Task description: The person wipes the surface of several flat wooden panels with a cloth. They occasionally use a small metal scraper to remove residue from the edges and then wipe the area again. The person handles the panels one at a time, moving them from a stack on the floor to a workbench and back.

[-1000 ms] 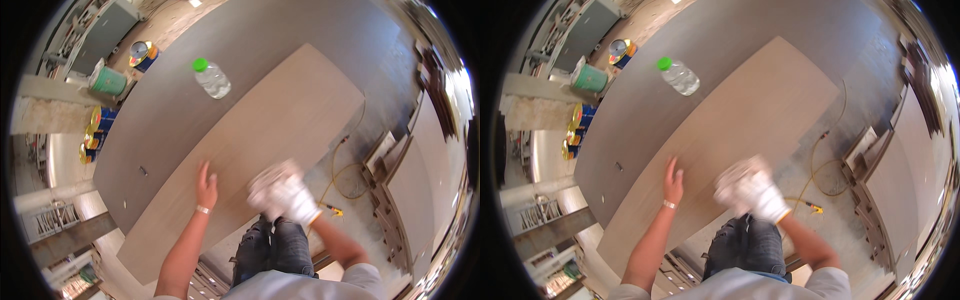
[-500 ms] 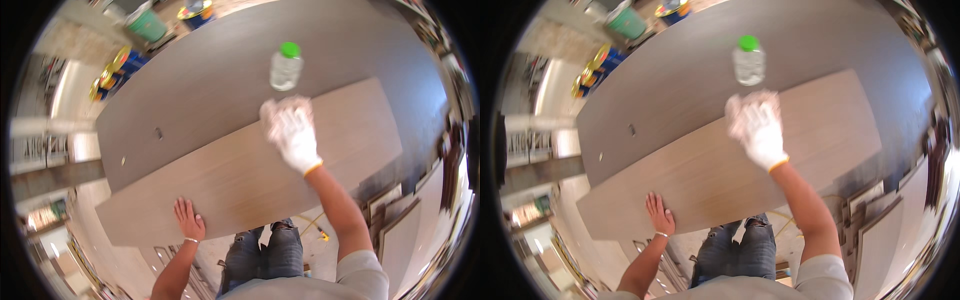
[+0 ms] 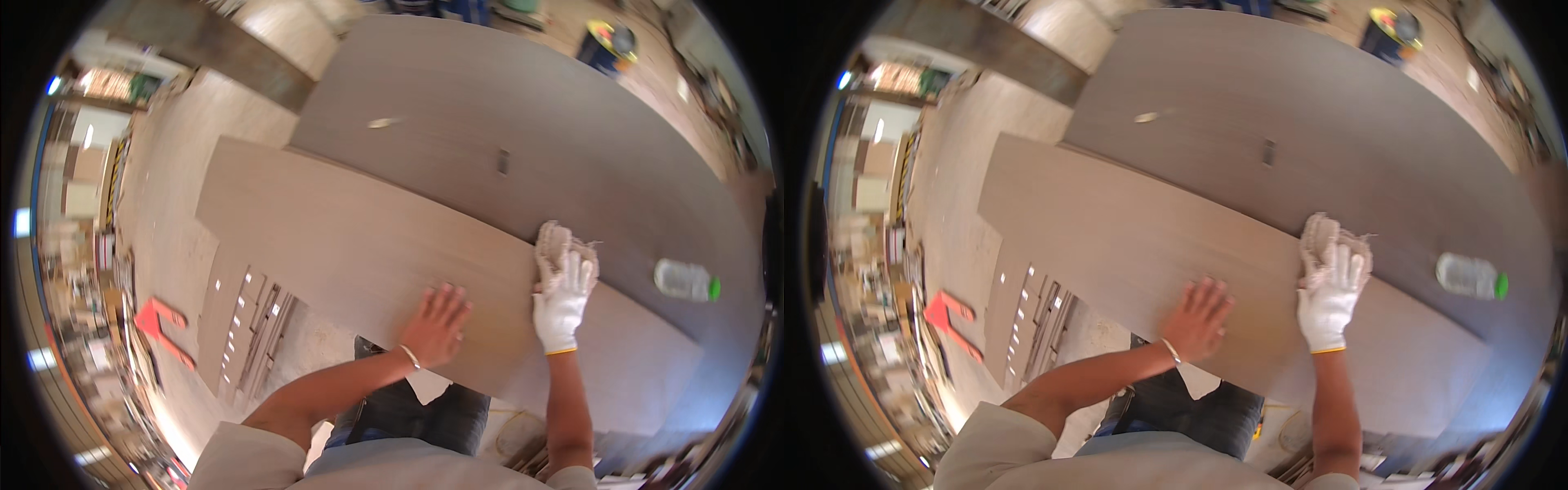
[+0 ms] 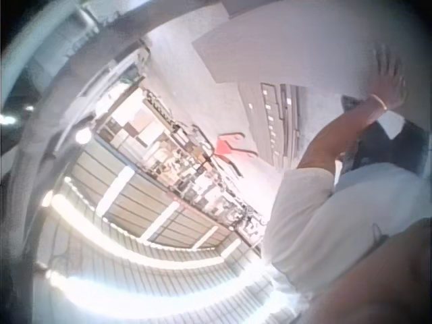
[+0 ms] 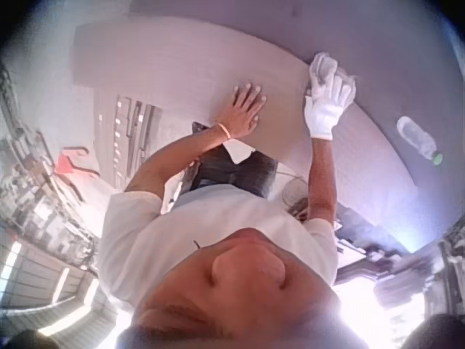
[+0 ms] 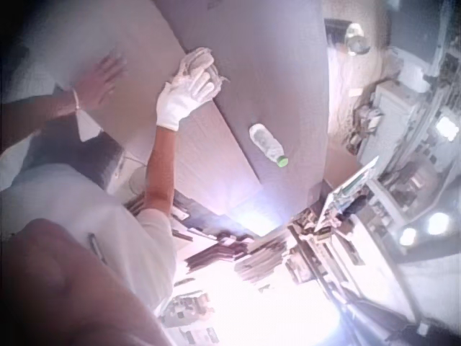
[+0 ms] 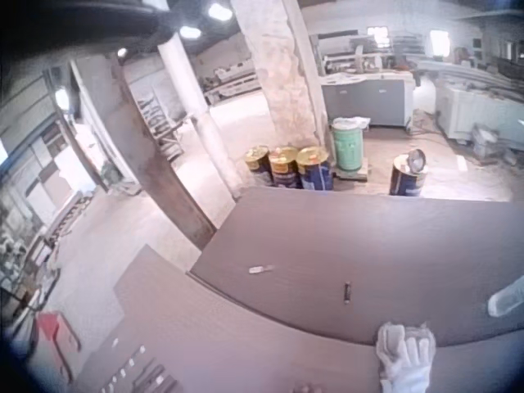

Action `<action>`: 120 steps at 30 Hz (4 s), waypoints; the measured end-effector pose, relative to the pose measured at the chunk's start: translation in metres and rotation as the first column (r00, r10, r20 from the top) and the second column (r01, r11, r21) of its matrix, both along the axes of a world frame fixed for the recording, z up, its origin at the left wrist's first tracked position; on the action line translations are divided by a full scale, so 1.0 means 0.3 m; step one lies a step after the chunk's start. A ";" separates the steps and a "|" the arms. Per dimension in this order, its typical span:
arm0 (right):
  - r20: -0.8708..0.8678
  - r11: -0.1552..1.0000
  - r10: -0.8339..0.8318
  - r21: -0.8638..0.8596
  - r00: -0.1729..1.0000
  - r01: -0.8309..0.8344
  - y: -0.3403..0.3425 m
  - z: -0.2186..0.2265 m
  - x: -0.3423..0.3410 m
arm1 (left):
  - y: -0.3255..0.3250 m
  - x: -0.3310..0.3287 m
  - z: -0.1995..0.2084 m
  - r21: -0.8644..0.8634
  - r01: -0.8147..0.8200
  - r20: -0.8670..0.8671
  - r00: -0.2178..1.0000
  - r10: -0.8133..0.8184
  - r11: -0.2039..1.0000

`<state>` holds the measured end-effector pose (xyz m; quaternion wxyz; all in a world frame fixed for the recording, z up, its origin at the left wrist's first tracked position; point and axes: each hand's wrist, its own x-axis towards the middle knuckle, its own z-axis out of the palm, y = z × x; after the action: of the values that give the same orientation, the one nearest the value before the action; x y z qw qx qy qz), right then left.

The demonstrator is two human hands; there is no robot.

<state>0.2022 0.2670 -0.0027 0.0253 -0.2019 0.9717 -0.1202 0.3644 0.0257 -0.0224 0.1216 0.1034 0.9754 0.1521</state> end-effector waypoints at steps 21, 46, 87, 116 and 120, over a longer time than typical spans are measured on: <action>-0.243 0.725 0.679 0.074 0.693 -0.685 -2.875 -0.116 -0.171 | -1.483 0.210 -0.034 0.139 -0.305 -0.057 0.947 0.315 0.942; -0.034 0.404 0.907 -0.202 0.419 -0.892 -3.245 -0.008 0.243 | -1.483 0.216 -0.046 0.265 -0.336 -0.051 0.931 0.361 0.904; -0.028 0.372 0.915 -0.326 0.402 -0.869 -1.958 -0.038 0.598 | -0.890 0.709 0.038 0.442 -0.113 0.297 0.955 -0.026 0.890; -0.468 0.960 -0.279 -0.138 0.838 0.242 -0.354 0.023 0.413 | -0.857 0.539 0.098 0.540 0.443 -0.080 0.873 -0.481 0.716; -0.209 0.996 -0.077 0.038 0.975 0.087 -0.851 -0.038 0.353 | -0.969 0.485 0.132 0.590 -0.140 -0.206 0.926 0.315 0.796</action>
<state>0.3080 0.0116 -0.0141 -0.0765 -0.1726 0.9790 -0.0766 0.5100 -0.2648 0.0173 -0.0802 0.0368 0.8984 0.4303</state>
